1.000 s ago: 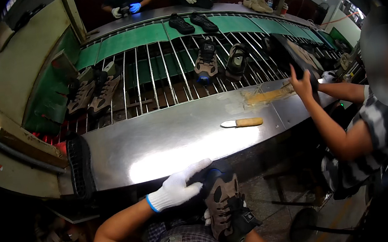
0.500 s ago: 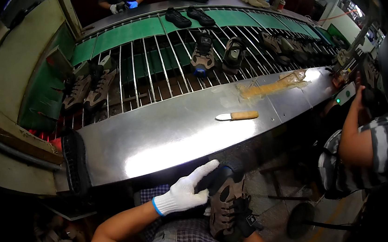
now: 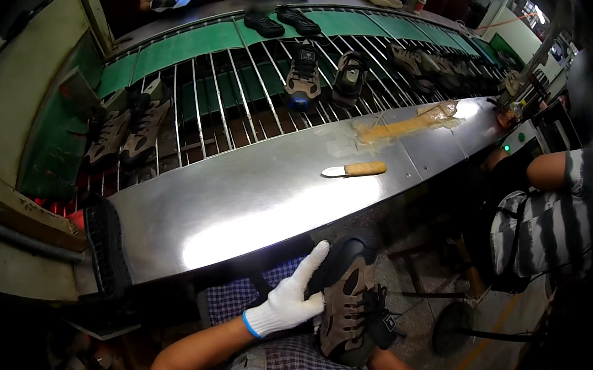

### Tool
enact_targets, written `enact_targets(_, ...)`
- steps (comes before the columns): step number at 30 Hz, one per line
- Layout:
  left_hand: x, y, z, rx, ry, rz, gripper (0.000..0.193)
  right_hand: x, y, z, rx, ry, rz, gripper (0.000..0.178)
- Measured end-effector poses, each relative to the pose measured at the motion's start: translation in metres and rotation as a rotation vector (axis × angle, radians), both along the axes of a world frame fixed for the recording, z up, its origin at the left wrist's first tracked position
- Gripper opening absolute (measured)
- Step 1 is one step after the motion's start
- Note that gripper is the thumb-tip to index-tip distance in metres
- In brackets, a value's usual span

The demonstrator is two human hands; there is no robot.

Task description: The person cleans the soles and sides of shoes using a tool and their gloved hands, then places the finished shoes onto a conveyor belt.

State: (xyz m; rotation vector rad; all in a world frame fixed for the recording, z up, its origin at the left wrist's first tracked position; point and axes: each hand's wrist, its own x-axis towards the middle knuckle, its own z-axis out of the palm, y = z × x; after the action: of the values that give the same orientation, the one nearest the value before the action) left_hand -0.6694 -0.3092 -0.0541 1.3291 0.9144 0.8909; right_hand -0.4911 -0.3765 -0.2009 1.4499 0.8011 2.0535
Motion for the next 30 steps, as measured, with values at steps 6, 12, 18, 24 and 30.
enact_targets(6, 0.002, -0.023, 0.001, 0.434, 0.014, 0.148, 0.102, -0.027, 0.019, 0.033, -0.02, -0.014, 0.122, 0.03)
enact_targets(12, -0.064, 0.028, 0.074, 0.311, 0.177, 0.138, 0.116, -0.065, 0.036, 0.08, -0.082, 0.191, 0.291, 0.027)
enact_targets(18, -0.084, 0.043, 0.076, 0.318, 0.161, 0.088, 0.091, -0.093, 0.027, 0.097, -0.189, 0.518, 0.402, 0.024)
enact_targets(24, -0.102, 0.02, 0.067, 0.237, -0.01, 0.183, 0.086, -0.033, 0.064, 0.12, 0.519, -1.1, 0.489, 0.037)
enact_targets(30, -0.139, 0.022, 0.075, 0.306, 0.073, 0.327, 0.093, -0.039, 0.09, 0.167, 0.867, -2.351, -0.185, 0.042)
